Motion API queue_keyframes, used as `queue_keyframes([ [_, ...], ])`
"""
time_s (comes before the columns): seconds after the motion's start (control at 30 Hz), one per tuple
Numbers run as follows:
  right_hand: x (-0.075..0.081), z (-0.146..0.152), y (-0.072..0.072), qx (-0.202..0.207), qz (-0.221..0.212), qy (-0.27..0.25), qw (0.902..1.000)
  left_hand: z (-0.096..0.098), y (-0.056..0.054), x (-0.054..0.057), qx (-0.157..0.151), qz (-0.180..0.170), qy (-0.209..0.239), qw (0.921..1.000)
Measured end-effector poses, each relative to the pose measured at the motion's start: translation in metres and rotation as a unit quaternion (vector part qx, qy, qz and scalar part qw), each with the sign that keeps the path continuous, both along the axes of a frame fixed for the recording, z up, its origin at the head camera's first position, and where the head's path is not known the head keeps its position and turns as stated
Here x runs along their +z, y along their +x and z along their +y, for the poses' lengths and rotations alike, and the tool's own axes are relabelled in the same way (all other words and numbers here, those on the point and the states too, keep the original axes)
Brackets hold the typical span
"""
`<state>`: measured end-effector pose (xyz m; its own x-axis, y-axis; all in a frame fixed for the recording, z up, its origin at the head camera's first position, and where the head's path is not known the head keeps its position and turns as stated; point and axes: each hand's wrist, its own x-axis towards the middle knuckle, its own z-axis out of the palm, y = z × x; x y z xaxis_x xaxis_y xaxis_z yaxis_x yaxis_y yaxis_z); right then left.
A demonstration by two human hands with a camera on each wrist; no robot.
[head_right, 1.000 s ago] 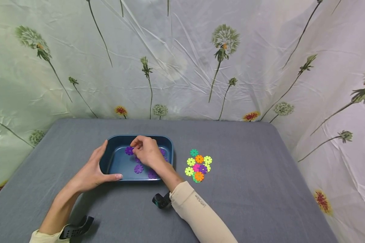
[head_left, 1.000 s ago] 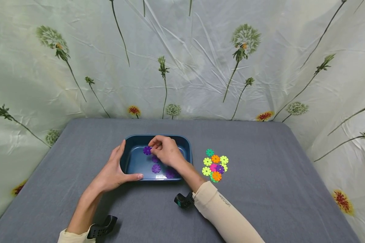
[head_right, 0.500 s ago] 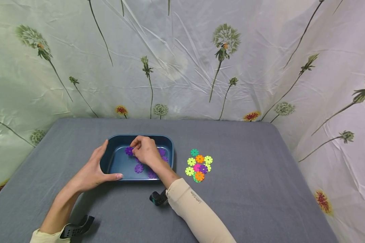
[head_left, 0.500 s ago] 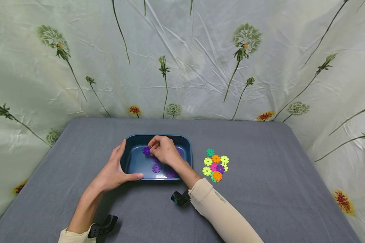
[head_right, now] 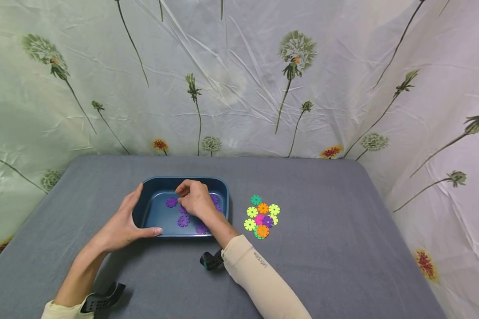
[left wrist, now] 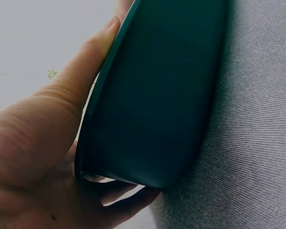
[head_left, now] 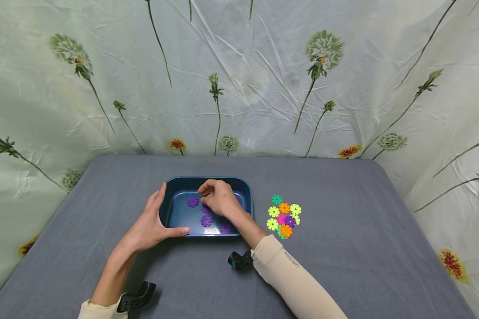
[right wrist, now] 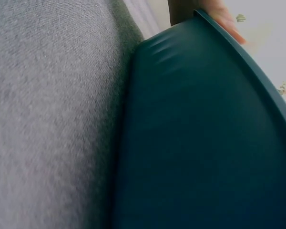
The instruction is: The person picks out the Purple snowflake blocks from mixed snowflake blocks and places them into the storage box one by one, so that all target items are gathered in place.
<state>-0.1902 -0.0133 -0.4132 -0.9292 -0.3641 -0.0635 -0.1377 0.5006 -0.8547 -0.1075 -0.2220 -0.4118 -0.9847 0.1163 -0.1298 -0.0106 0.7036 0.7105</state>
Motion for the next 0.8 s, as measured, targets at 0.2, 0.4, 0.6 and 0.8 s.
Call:
queue_keyframes([
  [0.2,0.002,0.014,0.001,0.023,0.012,-0.004,0.9996,0.001,0.000,0.000,0.001,-0.004,-0.004,1.0000],
  [0.4,0.006,0.029,0.002,0.035,0.022,-0.013,0.9991,0.000,-0.002,0.000,0.001,-0.002,0.000,1.0000],
  [0.6,0.009,0.042,0.003,0.056,0.030,-0.034,0.9974,0.000,-0.001,0.002,-0.005,0.001,0.002,1.0000],
  [0.8,0.015,0.053,0.009,0.063,0.041,-0.050,0.9959,-0.001,0.001,0.001,-0.006,0.000,0.000,1.0000],
])
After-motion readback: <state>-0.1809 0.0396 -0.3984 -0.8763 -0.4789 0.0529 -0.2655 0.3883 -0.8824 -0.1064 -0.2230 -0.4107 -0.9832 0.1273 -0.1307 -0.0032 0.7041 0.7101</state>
